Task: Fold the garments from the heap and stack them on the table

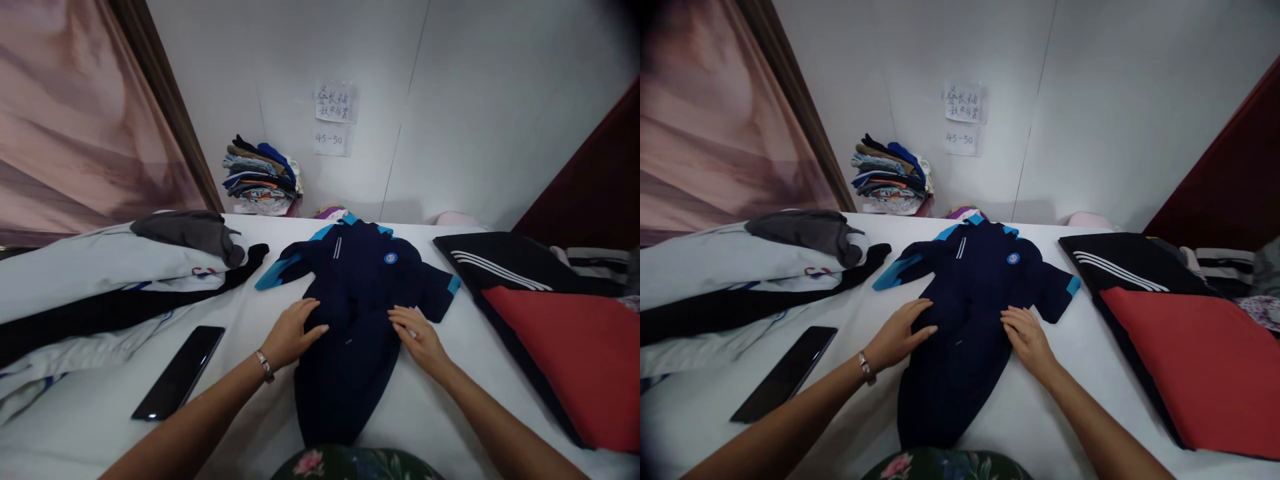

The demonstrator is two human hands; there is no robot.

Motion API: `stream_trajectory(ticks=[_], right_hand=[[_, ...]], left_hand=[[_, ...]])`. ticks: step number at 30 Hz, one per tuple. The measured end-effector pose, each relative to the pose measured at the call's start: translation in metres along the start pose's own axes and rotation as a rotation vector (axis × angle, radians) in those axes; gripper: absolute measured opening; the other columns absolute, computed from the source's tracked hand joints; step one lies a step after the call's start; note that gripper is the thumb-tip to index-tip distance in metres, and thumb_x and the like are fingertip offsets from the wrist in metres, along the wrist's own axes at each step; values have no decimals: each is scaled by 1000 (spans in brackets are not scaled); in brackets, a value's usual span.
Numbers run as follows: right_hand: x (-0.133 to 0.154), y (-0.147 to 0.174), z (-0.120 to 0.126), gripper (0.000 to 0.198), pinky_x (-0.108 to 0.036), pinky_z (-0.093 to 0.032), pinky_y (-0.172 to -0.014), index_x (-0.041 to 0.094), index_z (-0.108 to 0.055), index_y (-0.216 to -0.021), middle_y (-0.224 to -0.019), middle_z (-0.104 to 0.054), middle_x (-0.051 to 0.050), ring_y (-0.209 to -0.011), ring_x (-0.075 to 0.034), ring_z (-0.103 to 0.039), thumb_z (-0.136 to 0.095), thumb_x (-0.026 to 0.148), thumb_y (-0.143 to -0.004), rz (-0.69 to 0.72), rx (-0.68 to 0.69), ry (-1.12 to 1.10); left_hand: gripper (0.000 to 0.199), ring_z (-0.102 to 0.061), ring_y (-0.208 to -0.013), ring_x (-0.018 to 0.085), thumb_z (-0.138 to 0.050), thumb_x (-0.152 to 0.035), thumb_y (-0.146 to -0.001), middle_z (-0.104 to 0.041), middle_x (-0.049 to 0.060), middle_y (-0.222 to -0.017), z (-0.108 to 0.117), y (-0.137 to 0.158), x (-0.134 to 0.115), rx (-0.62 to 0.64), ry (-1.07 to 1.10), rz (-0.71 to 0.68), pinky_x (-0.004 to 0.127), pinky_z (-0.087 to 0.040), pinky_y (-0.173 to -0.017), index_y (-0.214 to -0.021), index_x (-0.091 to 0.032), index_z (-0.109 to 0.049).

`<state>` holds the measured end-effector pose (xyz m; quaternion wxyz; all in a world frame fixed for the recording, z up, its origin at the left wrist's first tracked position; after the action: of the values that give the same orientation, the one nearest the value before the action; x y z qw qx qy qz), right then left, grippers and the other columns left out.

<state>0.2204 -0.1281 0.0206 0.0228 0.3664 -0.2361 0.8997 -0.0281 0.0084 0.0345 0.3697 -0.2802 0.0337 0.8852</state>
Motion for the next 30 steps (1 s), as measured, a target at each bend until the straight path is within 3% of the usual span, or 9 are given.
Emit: stream_trajectory(ticks=[3, 7, 10, 13, 17, 21, 26, 28, 30], right_hand=[[12, 37, 1, 26, -53, -47, -99, 38, -68, -108, -126, -63, -4, -124, -30, -53, -53, 38, -87, -71, -89, -57], [5, 74, -16, 40, -46, -59, -71, 57, -53, -121, -124, -61, 2, -107, -33, -63, -54, 47, -82, -273, -143, -142], [4, 80, -30, 58, -46, -59, -68, 61, -34, -133, -113, -65, 1, -94, -32, -66, -55, 52, -80, -332, -109, -129], [17, 67, -41, 70, -45, -56, -79, 55, -21, -143, -124, -61, 0, -104, -32, -63, -54, 55, -81, -299, -2, 2], [35, 45, -56, 66, -43, -52, -81, 33, -39, -144, -116, -62, -11, -101, -33, -62, -51, 56, -83, -258, 163, 260], [35, 37, -62, 33, -36, -49, -77, 26, -65, -108, -96, -66, -6, -86, -24, -63, -47, 43, -87, -222, 222, 206], [10, 62, -14, 21, -35, -50, -66, 28, -59, -75, -71, -62, 0, -70, -24, -61, -54, 48, -80, -336, -28, -185], [-7, 85, 16, 18, -38, -50, -61, 31, -58, -73, -66, -59, 0, -66, -26, -61, -60, 49, -74, -436, -187, -296], [-26, 111, 41, 15, -41, -51, -57, 33, -56, -71, -61, -56, 1, -61, -27, -61, -61, 47, -71, -553, -331, -367]], left_hand=[[71, -33, -139, 27, -58, -57, -78, -38, 9, -151, -11, 27, 0, 17, 16, 41, 44, -31, -115, -139, -23, -45], [66, -31, -141, 28, -56, -55, -79, -31, 6, -154, -25, 37, 2, 0, -10, 86, 43, -33, -115, -138, -27, -45], [55, -48, -129, 30, -54, -49, -81, -41, 9, -148, -33, 27, 3, -9, -32, 151, 38, -43, -105, -131, -26, -51], [42, -62, -110, 31, -50, -45, -85, -60, 13, -126, -36, 13, -4, -31, -67, 171, 40, -48, -91, -120, -22, -56], [32, -67, -92, 29, -36, -42, -92, -70, 11, -96, -27, 2, -13, -36, -99, 183, 39, -47, -76, -103, -23, -60], [31, -66, -84, 25, -33, -40, -92, -69, 8, -85, 22, 8, 0, -160, -63, 260, 34, -45, -73, -94, -22, -59], [31, -62, -79, 22, -35, -46, -86, -66, 4, -77, 102, 65, 54, -442, 8, 399, 31, -46, -72, -77, -24, -56], [31, -62, -76, 22, -37, -46, -83, -66, 2, -73, 105, 96, 86, -429, 35, 521, 32, -46, -72, -72, -24, -56], [29, -63, -72, 21, -41, -46, -80, -66, 1, -68, 83, 122, 115, -298, 127, 633, 32, -47, -69, -68, -24, -56]])
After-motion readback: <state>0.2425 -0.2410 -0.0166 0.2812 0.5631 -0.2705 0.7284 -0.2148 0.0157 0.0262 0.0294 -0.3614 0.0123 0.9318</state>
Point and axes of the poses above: each hand's wrist, its own y-axis away from the middle knuckle, its own z-axis out of the back of the hand, x = y × z, the point moved 9 cm from there along -y, towards the middle knuckle
